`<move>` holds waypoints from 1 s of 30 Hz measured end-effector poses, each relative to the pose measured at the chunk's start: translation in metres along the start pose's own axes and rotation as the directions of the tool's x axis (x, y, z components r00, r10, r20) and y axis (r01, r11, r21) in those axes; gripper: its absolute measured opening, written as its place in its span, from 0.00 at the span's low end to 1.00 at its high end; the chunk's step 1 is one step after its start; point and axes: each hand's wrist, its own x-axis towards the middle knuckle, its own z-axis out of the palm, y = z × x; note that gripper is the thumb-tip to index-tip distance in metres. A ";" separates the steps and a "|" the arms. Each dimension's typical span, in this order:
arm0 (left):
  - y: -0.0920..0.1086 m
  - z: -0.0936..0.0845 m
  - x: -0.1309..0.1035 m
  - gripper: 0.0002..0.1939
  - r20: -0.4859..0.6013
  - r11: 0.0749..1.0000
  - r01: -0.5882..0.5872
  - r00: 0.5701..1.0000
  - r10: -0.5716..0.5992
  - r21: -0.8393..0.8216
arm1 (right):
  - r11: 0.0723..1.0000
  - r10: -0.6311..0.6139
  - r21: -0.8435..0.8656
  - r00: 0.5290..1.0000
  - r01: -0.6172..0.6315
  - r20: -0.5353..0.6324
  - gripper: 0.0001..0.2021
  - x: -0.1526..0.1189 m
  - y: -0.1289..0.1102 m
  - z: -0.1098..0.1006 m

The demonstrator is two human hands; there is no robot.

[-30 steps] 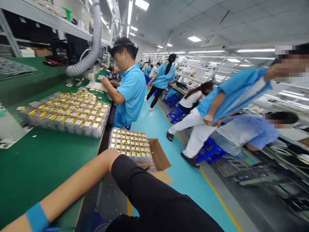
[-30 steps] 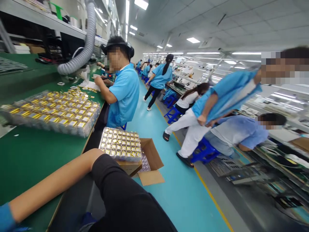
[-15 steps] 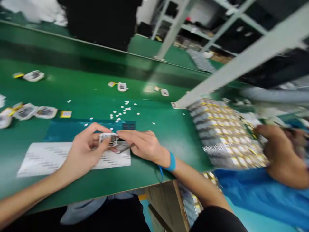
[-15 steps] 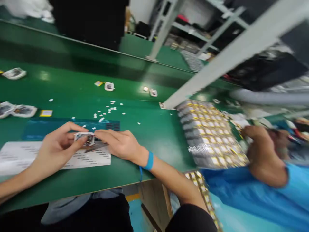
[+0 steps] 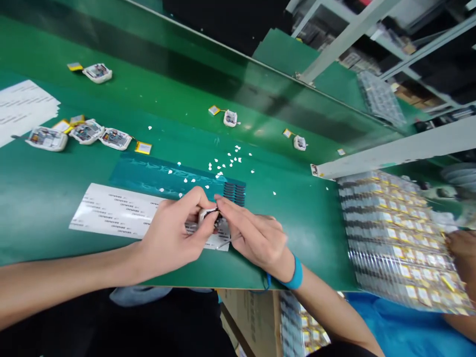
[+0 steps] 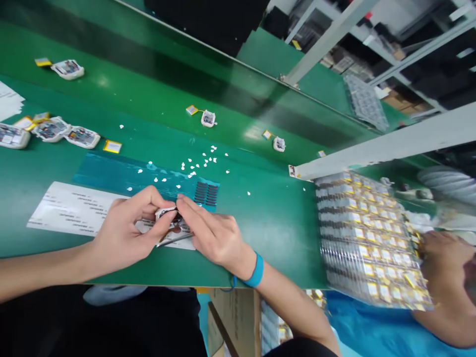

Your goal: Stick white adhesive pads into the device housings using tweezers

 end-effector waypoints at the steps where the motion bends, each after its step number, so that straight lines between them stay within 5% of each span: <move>1: -0.001 0.000 0.000 0.08 -0.006 1.000 0.004 1.000 -0.004 -0.015 | 1.000 0.007 0.018 1.000 -0.007 0.008 0.37 0.001 -0.001 -0.001; 7: -0.002 -0.002 0.003 0.08 0.060 0.999 -0.032 0.998 0.031 0.017 | 0.890 0.334 0.315 0.942 -0.329 0.037 0.10 0.014 -0.002 -0.007; 14: -0.003 -0.001 0.003 0.08 0.135 0.991 -0.097 0.987 0.084 0.089 | 0.548 0.563 0.583 0.780 -0.600 0.274 0.21 0.018 -0.003 -0.007; 19: 0.005 -0.006 0.006 0.06 0.150 0.977 -0.143 0.981 0.119 0.159 | 0.586 0.515 0.602 0.823 -0.542 0.240 0.25 0.024 0.011 -0.015; 23: 0.001 -0.009 0.007 0.04 0.339 0.912 -0.359 0.898 0.280 0.198 | 0.698 0.437 0.558 0.884 -0.449 0.164 0.29 0.027 0.034 -0.027; 25: -0.006 -0.008 0.007 0.05 0.393 0.873 -0.427 0.863 0.317 0.235 | 0.726 0.397 0.505 0.884 -0.466 0.245 0.31 0.026 0.045 -0.031; 30: -0.020 0.001 0.008 0.06 0.435 0.845 -0.435 0.856 0.281 0.310 | 0.603 0.313 0.589 0.838 -0.538 0.446 0.34 0.026 0.062 -0.038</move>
